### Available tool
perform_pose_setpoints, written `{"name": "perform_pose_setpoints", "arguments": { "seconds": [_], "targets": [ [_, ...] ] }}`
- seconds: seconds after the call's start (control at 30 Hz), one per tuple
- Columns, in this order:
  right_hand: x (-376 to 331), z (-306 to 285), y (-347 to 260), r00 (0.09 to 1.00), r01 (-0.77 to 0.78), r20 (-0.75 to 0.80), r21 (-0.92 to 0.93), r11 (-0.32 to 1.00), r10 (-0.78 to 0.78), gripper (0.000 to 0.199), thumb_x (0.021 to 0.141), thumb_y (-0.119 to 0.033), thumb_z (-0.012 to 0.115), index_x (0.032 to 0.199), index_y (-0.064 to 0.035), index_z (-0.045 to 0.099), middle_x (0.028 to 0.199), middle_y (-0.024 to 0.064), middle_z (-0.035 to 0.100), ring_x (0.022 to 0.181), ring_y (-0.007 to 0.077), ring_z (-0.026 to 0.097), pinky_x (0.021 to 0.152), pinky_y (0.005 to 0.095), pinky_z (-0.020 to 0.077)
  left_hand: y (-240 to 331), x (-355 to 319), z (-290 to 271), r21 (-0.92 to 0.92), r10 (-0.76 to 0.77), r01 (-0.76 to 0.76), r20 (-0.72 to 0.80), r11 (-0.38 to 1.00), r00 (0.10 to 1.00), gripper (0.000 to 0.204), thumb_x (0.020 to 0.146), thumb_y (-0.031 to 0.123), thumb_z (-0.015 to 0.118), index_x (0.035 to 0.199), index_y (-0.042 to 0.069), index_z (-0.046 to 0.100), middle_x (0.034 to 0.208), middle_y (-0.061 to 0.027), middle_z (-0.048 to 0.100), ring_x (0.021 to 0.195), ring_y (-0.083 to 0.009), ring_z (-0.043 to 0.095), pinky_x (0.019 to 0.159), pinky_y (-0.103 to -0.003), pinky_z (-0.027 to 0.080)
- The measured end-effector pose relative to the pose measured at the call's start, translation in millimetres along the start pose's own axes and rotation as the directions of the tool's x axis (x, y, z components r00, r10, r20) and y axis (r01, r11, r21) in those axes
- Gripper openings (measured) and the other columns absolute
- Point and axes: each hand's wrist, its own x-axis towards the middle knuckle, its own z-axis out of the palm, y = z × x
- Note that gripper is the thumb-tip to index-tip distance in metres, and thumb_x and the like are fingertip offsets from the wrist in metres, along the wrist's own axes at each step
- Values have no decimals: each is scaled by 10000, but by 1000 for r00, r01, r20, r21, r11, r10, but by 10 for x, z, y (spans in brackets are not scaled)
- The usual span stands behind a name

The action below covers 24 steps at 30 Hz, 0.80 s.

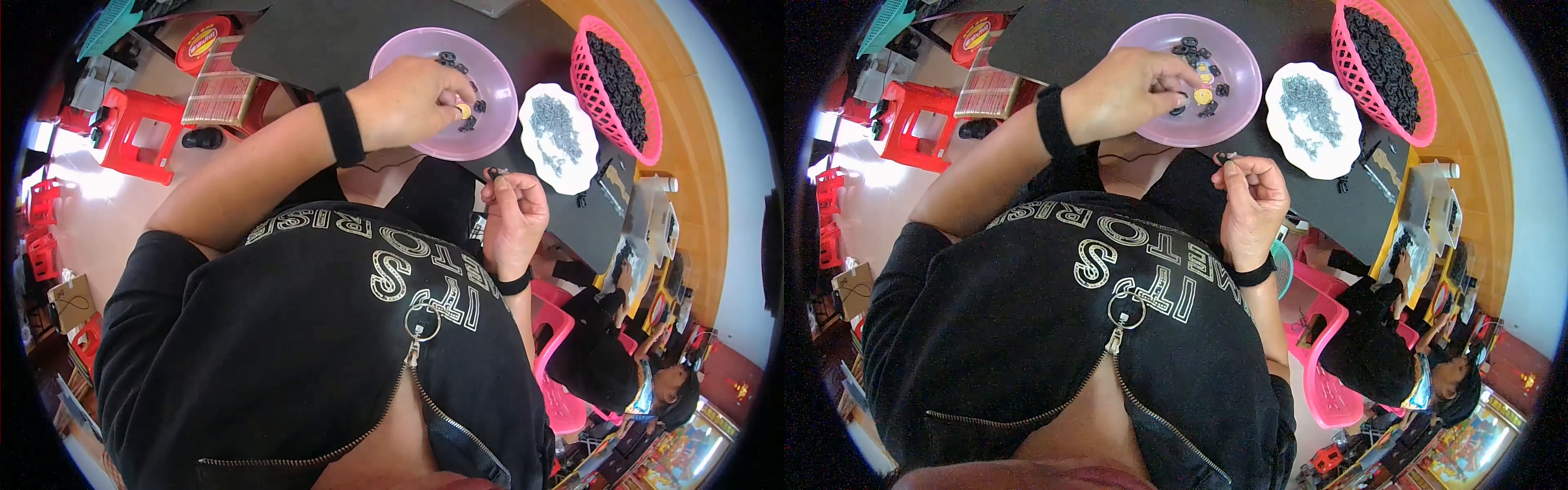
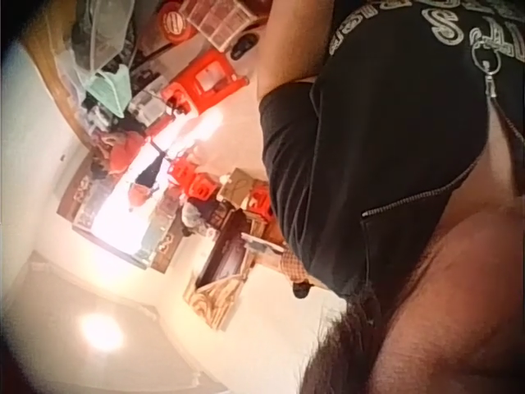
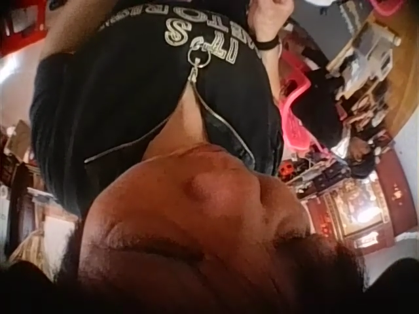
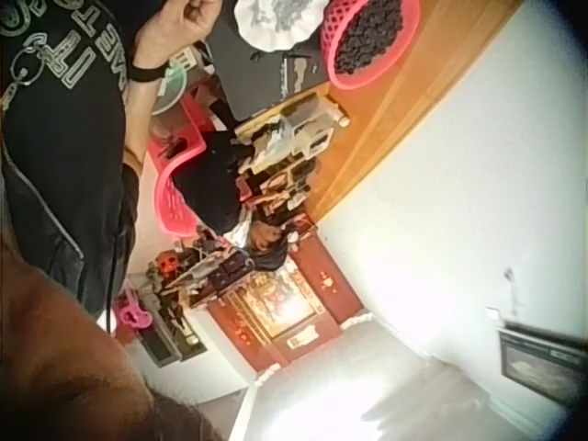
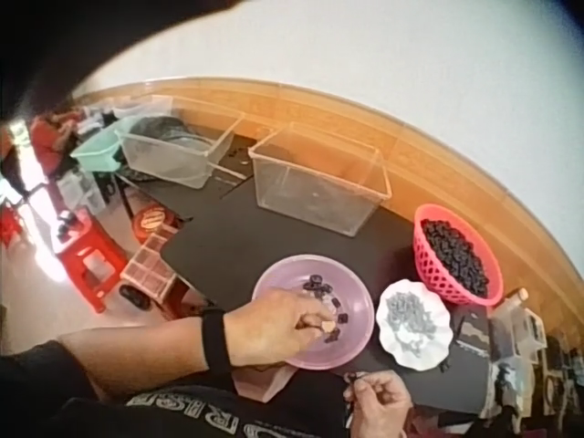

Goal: The person sorts small black circular components by hand, transferring them from a pink bowl into a white tray.

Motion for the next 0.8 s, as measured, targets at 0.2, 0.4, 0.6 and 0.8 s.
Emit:
{"name": "perform_pose_setpoints", "arguments": {
  "seconds": [0.2, 0.4, 0.6, 0.8],
  "targets": [
    [-2, 45, -10, 999, 35, 9, 15, 999, -35, 91, 823, 27, 580, 901, -4, 546, 781, 72, 617, 638, 95, 559, 606, 200, 450, 81, -130, 87, -302, -57, 70, 53, 951, 997, 181, 808, 6, 582, 988, -10, 586, 823, -54, 624, 760, -129, 617, 691, -241, 490],
    [-26, 83, -62, 1000, -17, 5, 17, 1000, 16, 101, 825, 20, 586, 915, -5, 546, 780, 72, 617, 640, 94, 553, 609, 201, 450, 178, -204, 154, -769, -237, 385, 305, 509, 922, 92, 841, 29, 573, 932, 13, 571, 852, -52, 616, 795, -121, 610, 689, -219, 489],
    [-50, 102, -96, 999, 1, 38, 26, 1000, -2, 105, 828, 20, 583, 923, -6, 547, 781, 68, 616, 644, 90, 551, 612, 202, 454, 152, -236, 258, -818, -275, 431, 345, 380, 898, 177, 850, 69, 580, 1014, 2, 580, 871, -42, 607, 726, -104, 591, 656, -201, 483],
    [-71, 85, -118, 1000, 9, -25, -14, 1000, -10, 116, 814, 38, 593, 912, -12, 559, 774, 35, 592, 665, 76, 541, 623, 194, 447, 217, -274, 259, -748, -197, 396, 346, 532, 917, 183, 846, 70, 573, 1013, 0, 599, 790, -38, 593, 669, -79, 564, 582, -187, 478]
  ]
}}
